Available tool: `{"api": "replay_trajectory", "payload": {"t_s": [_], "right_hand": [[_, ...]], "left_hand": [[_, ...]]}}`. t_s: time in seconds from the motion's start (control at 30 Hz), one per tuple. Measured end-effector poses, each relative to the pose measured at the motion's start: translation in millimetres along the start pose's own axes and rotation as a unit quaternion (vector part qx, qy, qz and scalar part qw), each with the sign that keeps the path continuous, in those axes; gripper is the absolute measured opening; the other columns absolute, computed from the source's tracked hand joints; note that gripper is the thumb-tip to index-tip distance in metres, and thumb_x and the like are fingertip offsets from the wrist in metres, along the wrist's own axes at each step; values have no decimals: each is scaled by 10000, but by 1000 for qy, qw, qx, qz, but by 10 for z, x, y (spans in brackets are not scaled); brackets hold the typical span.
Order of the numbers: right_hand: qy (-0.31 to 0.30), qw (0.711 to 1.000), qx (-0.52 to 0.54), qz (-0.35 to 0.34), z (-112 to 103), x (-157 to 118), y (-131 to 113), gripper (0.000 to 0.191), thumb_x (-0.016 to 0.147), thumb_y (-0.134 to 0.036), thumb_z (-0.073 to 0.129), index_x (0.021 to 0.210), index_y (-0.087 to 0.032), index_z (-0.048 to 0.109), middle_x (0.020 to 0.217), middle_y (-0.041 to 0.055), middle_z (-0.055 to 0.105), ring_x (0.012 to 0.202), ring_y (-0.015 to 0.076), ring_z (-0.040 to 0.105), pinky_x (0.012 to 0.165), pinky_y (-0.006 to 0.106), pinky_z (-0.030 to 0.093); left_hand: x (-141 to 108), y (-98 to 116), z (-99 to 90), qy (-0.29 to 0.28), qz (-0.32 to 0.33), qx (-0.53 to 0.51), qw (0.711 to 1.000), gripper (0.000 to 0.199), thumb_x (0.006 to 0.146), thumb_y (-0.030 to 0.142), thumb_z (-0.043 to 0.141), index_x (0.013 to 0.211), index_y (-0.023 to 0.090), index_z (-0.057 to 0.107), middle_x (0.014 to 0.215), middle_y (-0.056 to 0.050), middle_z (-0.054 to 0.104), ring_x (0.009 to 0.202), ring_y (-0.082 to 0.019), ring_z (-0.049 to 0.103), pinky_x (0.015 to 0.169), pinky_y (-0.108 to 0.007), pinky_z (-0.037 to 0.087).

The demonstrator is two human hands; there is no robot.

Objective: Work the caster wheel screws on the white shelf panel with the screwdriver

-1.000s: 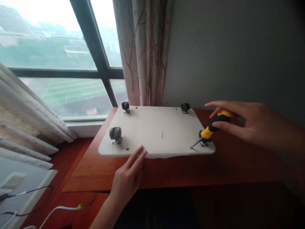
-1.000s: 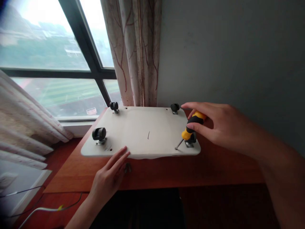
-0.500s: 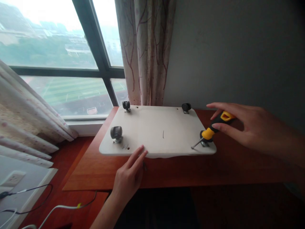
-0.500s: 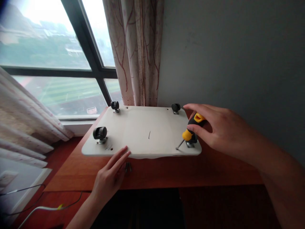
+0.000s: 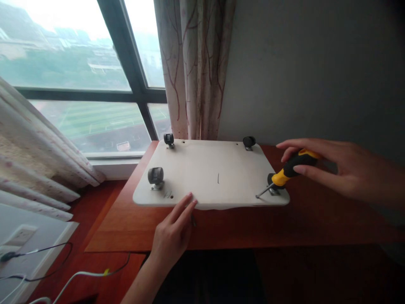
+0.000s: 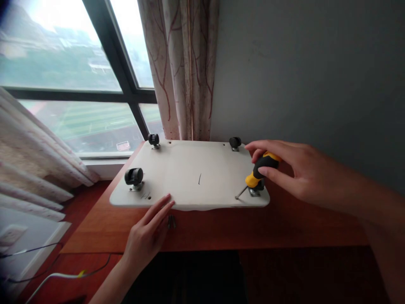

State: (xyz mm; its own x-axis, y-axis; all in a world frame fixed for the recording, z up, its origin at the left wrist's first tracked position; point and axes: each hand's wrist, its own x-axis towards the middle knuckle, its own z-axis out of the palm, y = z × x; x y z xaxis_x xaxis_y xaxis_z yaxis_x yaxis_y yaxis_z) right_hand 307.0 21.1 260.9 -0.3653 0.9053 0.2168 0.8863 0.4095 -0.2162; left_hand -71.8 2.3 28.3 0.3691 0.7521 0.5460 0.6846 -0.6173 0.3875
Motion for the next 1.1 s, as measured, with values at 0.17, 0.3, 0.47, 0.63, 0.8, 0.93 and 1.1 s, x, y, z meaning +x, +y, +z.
{"api": "replay_trajectory", "payload": {"t_s": [0.17,0.3,0.47,0.63,0.8,0.93,1.1], "right_hand": [[41,994,-101,-10,43,8,37,377,938,-600,527,1218,-369,633,1216,-21,736,916,229,737,717,332,539],[88,963,-247,65,131,-13,19,504,919,-740,402,1116,-342,641,963,5,768,755,308,719,603,397,477],[33,992,-111,38,57,-51,-43,328,949,-519,468,1167,-306,587,1172,44,716,925,260,702,728,364,510],[30,993,-99,52,40,-35,-77,400,960,-506,513,1287,-281,562,1191,64,721,968,257,707,791,359,514],[66,970,-219,87,129,-34,-106,477,956,-649,415,1202,-291,611,1180,51,732,893,327,723,701,430,512],[20,995,-97,29,81,-93,-180,388,982,-502,452,1285,-293,572,1349,73,652,1069,285,698,835,391,533],[48,992,-105,49,97,-98,-187,455,946,-537,531,1326,-291,574,1226,79,721,892,254,729,734,350,528]], "left_hand": [[-15,-11,15,-5,-4,-2,1000,632,958,66,476,1543,296,424,1594,-58,458,1371,-209,566,1088,-309,529],[-20,-13,25,-3,-7,-7,1000,632,960,69,470,1546,299,418,1598,-66,453,1365,-212,572,1087,-316,531],[2,10,3,-1,-7,-7,1000,614,964,79,467,1538,295,426,1583,-84,472,1345,-224,591,1056,-322,555],[8,20,-5,-5,-9,-9,1000,625,962,73,453,1543,303,413,1584,-84,472,1347,-230,590,1055,-336,560],[-17,17,18,-7,-15,-17,1000,616,963,76,460,1538,297,425,1595,-82,457,1353,-233,584,1050,-327,563],[-6,40,7,-6,-19,-19,1000,598,970,74,454,1527,291,437,1587,-81,467,1326,-216,607,1044,-306,563],[1,47,0,-4,-16,-11,1000,588,978,86,460,1531,286,430,1580,-86,477,1334,-222,601,1049,-313,560]]}}
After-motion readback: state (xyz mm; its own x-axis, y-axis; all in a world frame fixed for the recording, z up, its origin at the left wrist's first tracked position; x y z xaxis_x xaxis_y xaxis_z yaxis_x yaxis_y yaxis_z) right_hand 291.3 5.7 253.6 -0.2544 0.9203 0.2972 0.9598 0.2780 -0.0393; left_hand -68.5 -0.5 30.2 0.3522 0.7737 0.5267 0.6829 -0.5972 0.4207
